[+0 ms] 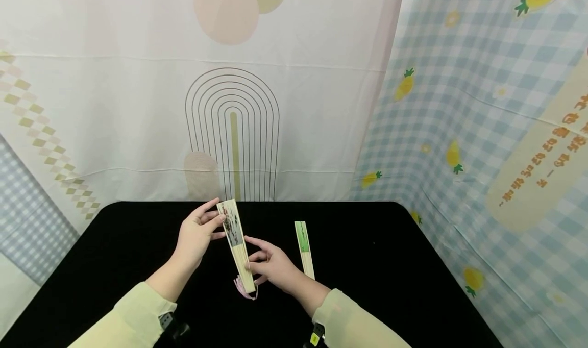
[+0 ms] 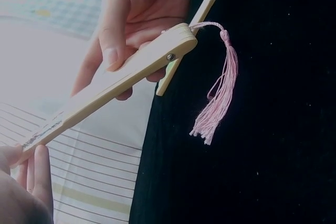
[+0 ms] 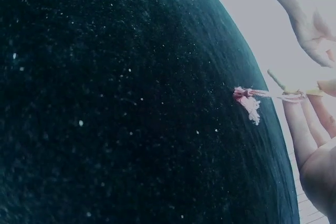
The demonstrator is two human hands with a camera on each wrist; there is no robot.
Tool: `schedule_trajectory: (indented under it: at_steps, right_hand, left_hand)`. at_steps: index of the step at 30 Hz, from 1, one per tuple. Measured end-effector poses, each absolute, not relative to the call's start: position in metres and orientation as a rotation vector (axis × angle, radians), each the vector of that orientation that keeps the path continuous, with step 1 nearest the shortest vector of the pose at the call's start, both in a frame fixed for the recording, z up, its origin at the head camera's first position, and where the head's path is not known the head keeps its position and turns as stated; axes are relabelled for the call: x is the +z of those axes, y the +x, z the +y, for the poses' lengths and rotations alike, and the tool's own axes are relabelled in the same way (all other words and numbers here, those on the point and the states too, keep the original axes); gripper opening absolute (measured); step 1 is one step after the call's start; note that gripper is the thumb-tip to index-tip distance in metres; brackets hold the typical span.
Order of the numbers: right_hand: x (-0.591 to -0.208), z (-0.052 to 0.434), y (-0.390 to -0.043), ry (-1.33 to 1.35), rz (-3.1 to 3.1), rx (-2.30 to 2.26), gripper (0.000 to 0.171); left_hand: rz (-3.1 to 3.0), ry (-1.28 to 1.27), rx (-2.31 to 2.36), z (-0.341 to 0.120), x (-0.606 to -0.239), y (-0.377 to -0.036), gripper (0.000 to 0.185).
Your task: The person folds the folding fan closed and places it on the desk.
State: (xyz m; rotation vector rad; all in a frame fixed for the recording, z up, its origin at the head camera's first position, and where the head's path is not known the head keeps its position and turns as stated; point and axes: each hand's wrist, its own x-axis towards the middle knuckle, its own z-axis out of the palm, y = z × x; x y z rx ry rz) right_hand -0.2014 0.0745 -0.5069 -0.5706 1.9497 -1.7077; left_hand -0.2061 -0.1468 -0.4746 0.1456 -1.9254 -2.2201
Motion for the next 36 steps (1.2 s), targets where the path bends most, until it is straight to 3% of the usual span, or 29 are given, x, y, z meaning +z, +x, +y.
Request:
schedule_trajectory:
  at_steps: [19, 29, 36]
  right_hand:
    - [-0.511, 0.072, -0.203, -0.527, 1.963, -1.716, 0.062]
    - [-0.512, 0.07, -0.204, -0.513, 1.947, -1.759, 0.058]
    - [-0.514, 0.072, -0.206, -0.485, 1.937, -1.761, 0.059]
  left_hand:
    - [-2.062, 0.007, -2.305, -0.147, -0.483, -0.21, 0.066]
    - [-2.05, 0.113, -2.279, -0.146, -0.488, -0.216, 0.064]
    - [-2.05, 0.045, -2.342, -0.148, -0.49, -0.22, 0.067]
